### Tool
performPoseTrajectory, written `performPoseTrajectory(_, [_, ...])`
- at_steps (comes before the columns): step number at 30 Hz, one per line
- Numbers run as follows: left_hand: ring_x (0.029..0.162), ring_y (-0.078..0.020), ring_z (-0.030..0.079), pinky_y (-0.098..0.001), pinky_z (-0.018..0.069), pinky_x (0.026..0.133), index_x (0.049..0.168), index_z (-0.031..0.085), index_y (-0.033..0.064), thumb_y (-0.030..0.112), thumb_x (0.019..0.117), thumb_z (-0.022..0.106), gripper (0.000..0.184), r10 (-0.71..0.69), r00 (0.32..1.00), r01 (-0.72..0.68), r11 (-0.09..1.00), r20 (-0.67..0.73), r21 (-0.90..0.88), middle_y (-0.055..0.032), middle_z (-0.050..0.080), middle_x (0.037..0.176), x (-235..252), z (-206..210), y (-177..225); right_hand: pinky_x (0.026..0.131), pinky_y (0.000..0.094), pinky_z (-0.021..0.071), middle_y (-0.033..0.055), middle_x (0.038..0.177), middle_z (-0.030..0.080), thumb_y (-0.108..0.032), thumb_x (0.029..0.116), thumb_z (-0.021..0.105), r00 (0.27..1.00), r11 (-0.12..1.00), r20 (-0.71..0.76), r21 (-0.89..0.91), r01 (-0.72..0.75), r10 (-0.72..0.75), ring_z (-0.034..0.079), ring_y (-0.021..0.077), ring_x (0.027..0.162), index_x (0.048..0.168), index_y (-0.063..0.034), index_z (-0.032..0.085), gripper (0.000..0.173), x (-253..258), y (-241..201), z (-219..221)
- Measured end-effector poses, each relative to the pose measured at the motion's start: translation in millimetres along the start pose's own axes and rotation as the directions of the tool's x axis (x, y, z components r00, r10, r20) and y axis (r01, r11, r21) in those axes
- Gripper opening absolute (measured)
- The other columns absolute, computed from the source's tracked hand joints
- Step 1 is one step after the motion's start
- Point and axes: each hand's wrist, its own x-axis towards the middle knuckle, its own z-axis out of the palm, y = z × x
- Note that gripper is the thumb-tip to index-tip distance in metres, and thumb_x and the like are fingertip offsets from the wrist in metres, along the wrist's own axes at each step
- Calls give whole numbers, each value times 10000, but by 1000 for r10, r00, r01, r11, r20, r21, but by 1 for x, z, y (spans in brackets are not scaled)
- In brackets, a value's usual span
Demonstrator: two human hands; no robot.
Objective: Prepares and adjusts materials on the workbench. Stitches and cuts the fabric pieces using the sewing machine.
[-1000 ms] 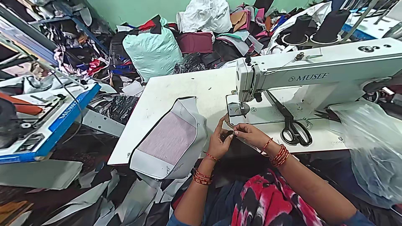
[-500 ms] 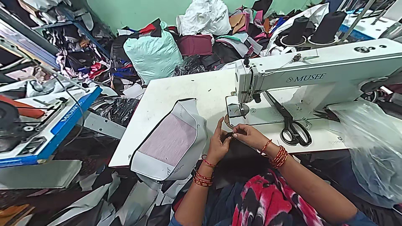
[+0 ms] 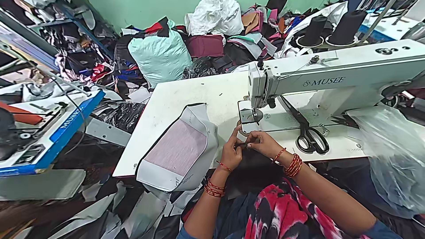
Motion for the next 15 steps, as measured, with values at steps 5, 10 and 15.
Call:
performPoseTrajectory(5, [728,-72,628,-228,537,762,1465,441,-123,-85,847,567,633,17,1000,-18,999,15,42,-81,668,805,-1,0,0,815,270,497,94,987,657,-39,962,655,999,1000,39,-16,8,-7,602,93,871,1031,46,648,109,2,-1,-5])
performPoseTrajectory(10, [729,-58,645,-221,552,779,1470,427,-128,-75,863,579,628,29,1000,-29,999,3,35,-71,681,801,0,0,0,808,238,487,95,1013,645,-59,1000,608,996,1000,90,-14,16,-15,584,68,867,1095,46,645,146,0,-4,-9])
performPoseTrajectory(15, [749,-73,642,-238,551,779,1481,381,-151,-16,861,604,672,63,997,-63,998,47,16,-79,679,843,-1,-1,-4,765,211,486,60,959,632,-41,986,622,999,998,44,68,-15,12,576,39,821,1073,34,643,116,0,-2,-7])
